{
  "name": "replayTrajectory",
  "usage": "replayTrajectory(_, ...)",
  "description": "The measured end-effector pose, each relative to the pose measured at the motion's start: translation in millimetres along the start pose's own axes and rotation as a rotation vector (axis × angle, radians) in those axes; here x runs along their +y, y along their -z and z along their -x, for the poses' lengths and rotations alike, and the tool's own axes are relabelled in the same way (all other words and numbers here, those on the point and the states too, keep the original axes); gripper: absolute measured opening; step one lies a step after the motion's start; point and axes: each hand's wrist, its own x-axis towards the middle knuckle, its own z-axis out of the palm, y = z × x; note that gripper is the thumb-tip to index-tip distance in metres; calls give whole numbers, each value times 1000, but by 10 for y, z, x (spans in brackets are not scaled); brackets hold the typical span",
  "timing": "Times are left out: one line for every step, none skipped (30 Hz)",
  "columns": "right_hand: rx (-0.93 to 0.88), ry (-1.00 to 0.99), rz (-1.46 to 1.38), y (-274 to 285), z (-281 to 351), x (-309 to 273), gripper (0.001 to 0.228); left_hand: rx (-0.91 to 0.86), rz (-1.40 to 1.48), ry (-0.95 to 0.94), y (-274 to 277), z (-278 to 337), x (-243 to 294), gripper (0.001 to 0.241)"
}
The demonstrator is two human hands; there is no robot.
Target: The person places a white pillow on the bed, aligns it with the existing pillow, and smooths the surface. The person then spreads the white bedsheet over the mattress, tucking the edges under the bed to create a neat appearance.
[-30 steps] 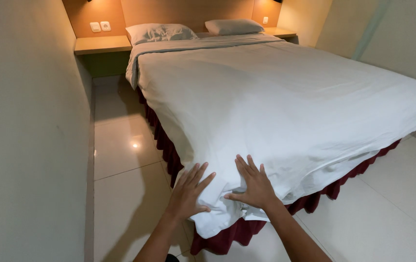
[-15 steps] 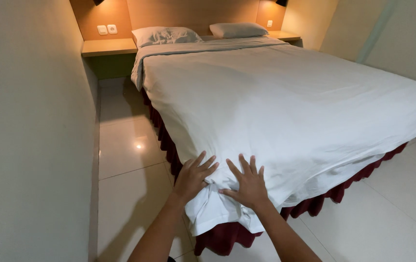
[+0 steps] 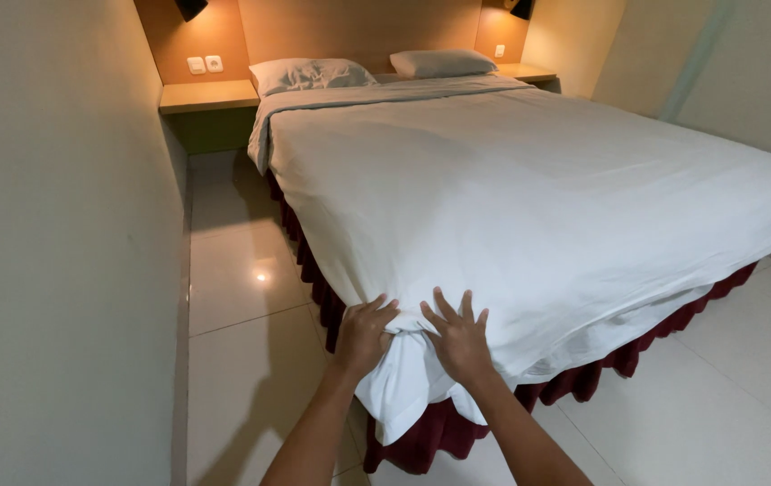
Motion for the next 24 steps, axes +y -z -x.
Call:
replayTrajectory(5, -3, 1, -24, 37, 8, 58, 1, 0, -5, 4, 27, 24, 39)
replayTrajectory(15, 10, -4, -62, 65, 20, 59, 30, 21, 13, -2, 58, 38, 39)
replayTrajectory(26, 23, -8, -105, 88, 31, 59, 60, 42, 32, -10, 89, 44, 40)
replayTrajectory(28, 24, -6, -95, 70, 27, 59, 63, 42, 31, 6, 83, 44, 40)
replayTrajectory(15, 22, -24, -86, 49, 25, 59, 49, 57, 47, 20, 75, 42, 42)
replayTrajectory(0, 17, -44, -85, 45, 27, 59, 30, 72, 62, 26, 78, 47, 44)
replayTrajectory(0, 15, -44, -64, 23, 37, 59, 29, 73, 62, 24, 52, 39, 44)
replayTrajectory(-12, 12, -56, -50, 33, 33, 59, 20, 70, 61, 26, 60, 43, 44)
replayTrajectory(-25, 8, -67, -34, 46, 25, 58, 10, 68, 61, 31, 72, 48, 45)
replayTrajectory(-27, 7, -69, -15, 36, 22, 58, 8, 68, 63, 35, 66, 53, 45)
replayTrajectory(-30, 6, -78, 6, 31, 14, 60, 16, 81, 55, 43, 65, 61, 43)
replayTrajectory(-32, 6, -85, 33, 25, 7, 61, 26, 94, 46, 52, 62, 72, 40)
replayTrajectory(-33, 6, -85, 17, 43, 3, 61, 27, 94, 47, 54, 80, 84, 40)
replayTrajectory(-38, 1, -92, 9, 34, 6, 61, 42, 82, 60, 58, 73, 88, 40)
replayTrajectory(-42, -4, -98, 5, 26, 9, 61, 57, 70, 73, 63, 65, 94, 40)
replayTrajectory(-43, -2, -93, 22, 39, 25, 61, 61, 74, 74, 48, 70, 96, 40)
replayTrajectory(-51, -4, -89, 39, 49, 44, 60, 58, 96, 66, 31, 71, 96, 40)
replayTrajectory(-57, -8, -90, 30, 52, 37, 58, 50, 116, 55, 30, 81, 67, 41)
replayTrajectory(-55, -9, -91, 22, 75, 20, 58, 50, 115, 53, 29, 110, 74, 41)
replayTrajectory(-58, -8, -91, 19, 65, 7, 59, 35, 118, 77, 31, 114, 68, 44)
replayTrajectory(-62, -7, -91, 20, 50, -3, 59, 21, 121, 100, 33, 111, 62, 47)
replayTrajectory(-55, -6, -90, 56, 29, -11, 59, 24, 119, 94, 33, 101, 67, 47)
replayTrajectory(-62, -7, -87, 88, 12, -15, 59, 1, 96, 106, 25, 94, 74, 46)
replayTrajectory(-74, -9, -87, 88, 51, -29, 60, -28, 73, 122, 5, 151, 93, 45)
